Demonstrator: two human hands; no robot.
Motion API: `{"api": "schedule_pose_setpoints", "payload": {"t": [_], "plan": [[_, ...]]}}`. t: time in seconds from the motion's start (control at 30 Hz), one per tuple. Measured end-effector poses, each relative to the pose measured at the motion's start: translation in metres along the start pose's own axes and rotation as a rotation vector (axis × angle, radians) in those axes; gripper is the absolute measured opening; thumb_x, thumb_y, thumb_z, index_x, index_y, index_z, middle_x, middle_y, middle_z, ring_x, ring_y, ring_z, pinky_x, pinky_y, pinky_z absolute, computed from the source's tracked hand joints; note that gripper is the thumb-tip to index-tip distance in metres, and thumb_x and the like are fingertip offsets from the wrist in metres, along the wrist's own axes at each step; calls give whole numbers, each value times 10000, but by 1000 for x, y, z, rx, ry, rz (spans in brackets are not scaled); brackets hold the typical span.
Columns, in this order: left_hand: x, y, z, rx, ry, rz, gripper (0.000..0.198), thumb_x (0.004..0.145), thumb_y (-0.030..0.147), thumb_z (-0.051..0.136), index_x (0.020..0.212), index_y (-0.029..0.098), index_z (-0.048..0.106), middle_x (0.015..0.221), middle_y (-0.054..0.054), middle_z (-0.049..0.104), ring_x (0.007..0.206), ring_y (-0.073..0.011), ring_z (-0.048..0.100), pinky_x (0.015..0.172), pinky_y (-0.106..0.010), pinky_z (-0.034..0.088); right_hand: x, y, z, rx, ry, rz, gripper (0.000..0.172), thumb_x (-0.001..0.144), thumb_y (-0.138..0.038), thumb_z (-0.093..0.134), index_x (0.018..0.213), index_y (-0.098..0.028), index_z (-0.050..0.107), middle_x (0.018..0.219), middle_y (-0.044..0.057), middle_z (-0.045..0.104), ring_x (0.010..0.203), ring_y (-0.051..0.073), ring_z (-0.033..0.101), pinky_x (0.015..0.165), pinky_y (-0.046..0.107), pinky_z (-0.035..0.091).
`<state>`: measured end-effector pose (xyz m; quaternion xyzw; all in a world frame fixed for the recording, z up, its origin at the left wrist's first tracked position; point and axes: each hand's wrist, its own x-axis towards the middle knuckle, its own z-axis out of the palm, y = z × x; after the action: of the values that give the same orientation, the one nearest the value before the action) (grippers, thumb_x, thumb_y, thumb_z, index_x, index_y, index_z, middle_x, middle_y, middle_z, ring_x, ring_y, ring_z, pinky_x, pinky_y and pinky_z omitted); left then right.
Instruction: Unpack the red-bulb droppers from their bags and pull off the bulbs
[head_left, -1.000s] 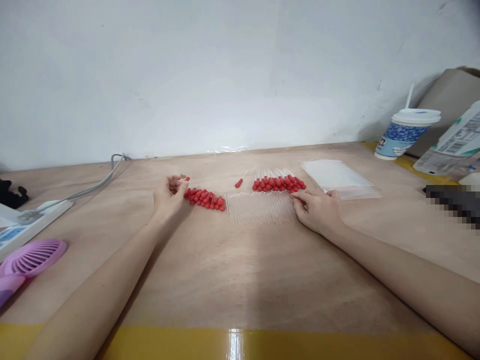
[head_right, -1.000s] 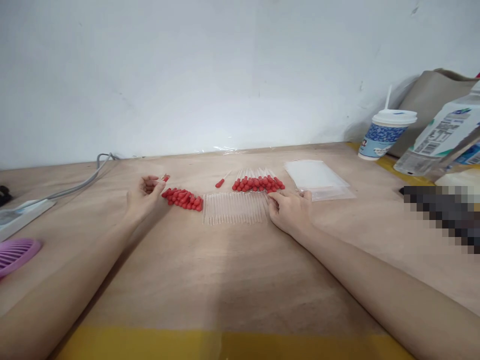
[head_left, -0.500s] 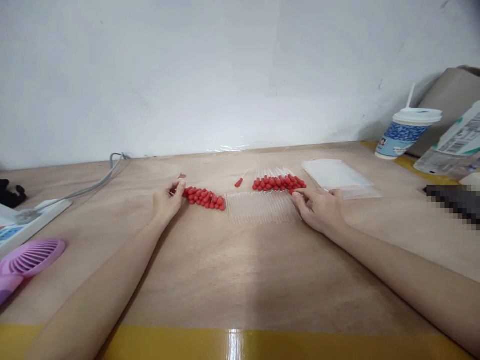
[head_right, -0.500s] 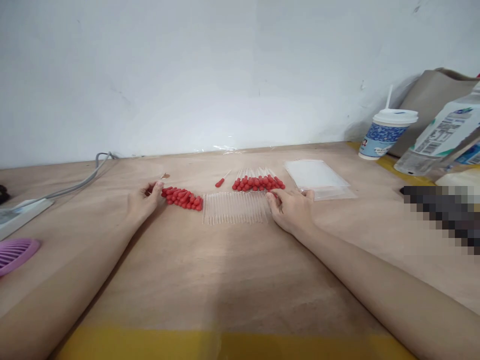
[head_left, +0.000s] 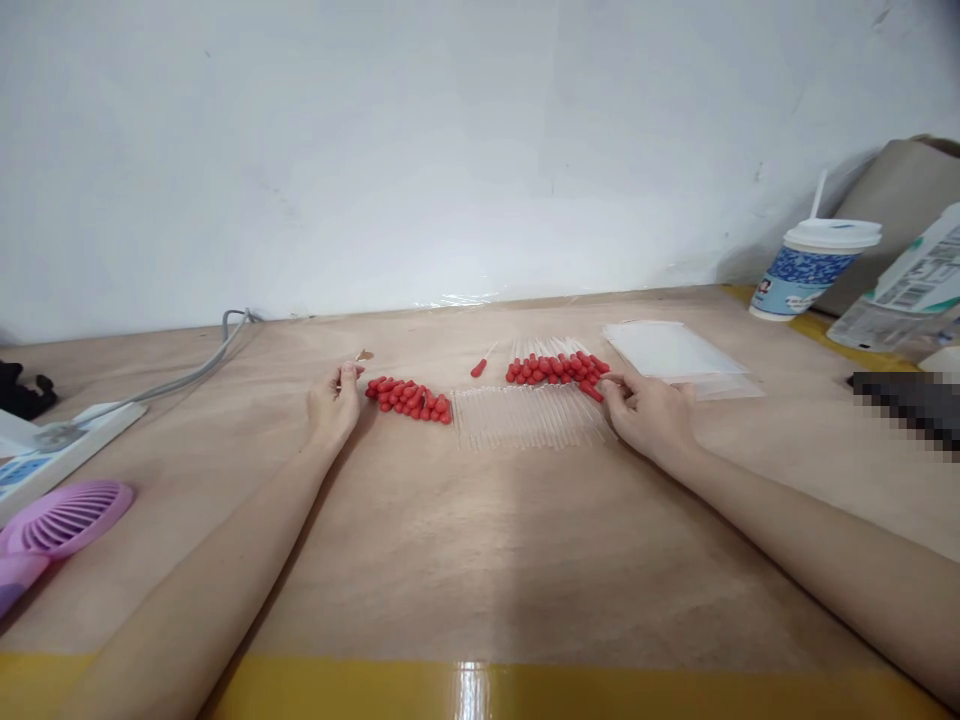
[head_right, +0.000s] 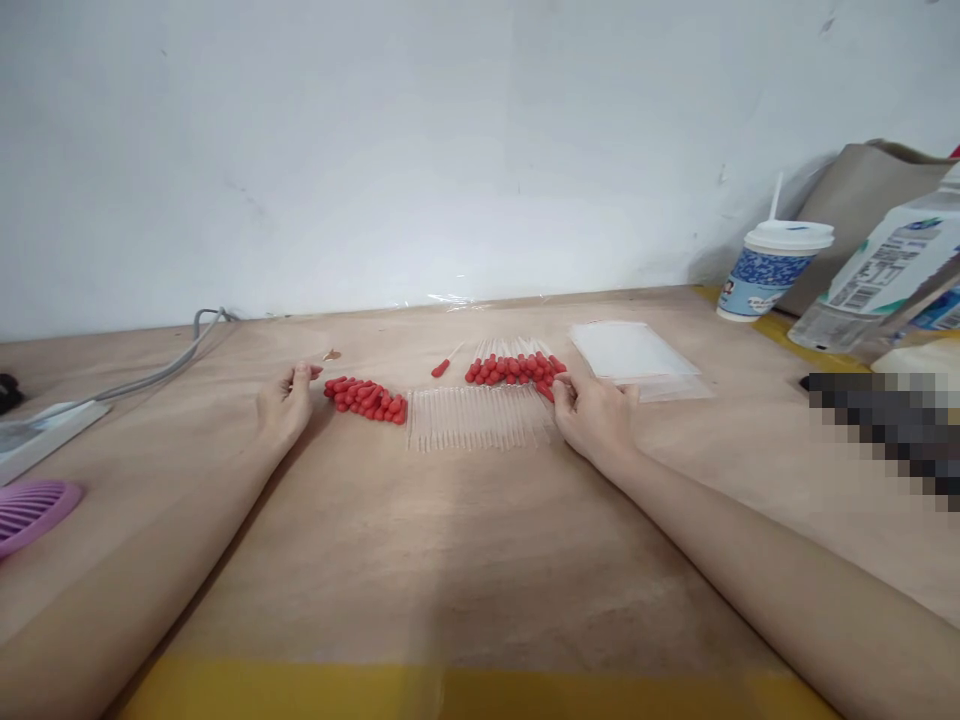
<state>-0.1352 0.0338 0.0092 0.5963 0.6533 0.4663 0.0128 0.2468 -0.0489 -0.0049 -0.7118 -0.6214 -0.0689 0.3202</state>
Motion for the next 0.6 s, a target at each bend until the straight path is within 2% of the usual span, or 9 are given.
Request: {"api": "schedule_pose_setpoints", "payload": {"t": [0.17,0.3,0.6], "plan": [[0,1,0,25,-5,-14,394,852,409,330,874,177,648,902,-51,667,833,-196,602,738,-291,443,5,-3,-1,-28,-119,102,282,761,-441,489,737,-252,698,620,49,653,673,278,585,660,390,276],[0,0,0,54,-6,0,404,852,415,323,871,177,650,893,-52,664,839,-201,597,741,-296,443,6,-6,-4,-10,-163,154,303,752,-460,483,664,-258,691,619,41,652,682,271,586,688,405,290],[1,-2,1,67,9,37,413,853,418,310,874,176,644,887,-47,665,847,-199,601,756,-300,447,6,-9,-8,-34,-258,194,378,767,-499,417,633,-242,659,654,29,652,753,252,576,778,398,288]]}}
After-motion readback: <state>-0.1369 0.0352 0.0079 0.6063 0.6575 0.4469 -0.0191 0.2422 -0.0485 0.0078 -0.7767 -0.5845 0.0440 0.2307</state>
